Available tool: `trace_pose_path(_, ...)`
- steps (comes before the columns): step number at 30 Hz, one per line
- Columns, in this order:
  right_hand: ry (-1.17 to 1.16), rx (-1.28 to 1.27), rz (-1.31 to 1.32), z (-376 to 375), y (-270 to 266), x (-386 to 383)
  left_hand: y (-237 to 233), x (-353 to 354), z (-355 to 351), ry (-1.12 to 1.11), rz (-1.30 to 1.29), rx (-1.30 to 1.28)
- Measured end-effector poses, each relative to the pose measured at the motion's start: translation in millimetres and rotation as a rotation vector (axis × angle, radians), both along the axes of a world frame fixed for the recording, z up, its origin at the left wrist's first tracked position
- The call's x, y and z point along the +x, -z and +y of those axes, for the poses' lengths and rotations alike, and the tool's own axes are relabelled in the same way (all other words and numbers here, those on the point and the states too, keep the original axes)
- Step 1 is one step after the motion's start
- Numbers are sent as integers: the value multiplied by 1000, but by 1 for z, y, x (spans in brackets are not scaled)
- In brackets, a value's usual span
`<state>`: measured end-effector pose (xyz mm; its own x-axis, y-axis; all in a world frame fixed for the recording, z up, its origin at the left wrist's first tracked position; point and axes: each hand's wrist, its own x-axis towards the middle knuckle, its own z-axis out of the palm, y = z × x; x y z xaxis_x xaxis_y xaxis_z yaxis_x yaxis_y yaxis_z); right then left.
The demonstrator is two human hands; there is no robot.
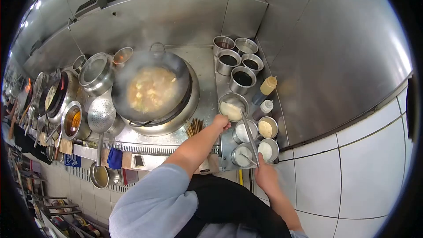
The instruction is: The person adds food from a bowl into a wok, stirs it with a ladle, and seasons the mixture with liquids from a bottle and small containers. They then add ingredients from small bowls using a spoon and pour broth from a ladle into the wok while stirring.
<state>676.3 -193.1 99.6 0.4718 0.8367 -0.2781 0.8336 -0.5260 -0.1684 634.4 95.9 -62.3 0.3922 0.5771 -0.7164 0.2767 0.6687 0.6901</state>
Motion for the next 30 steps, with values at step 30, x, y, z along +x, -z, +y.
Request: trace_pose_path(30,47,201,226,-9,11,16,2,-11,1,34,-27,55)
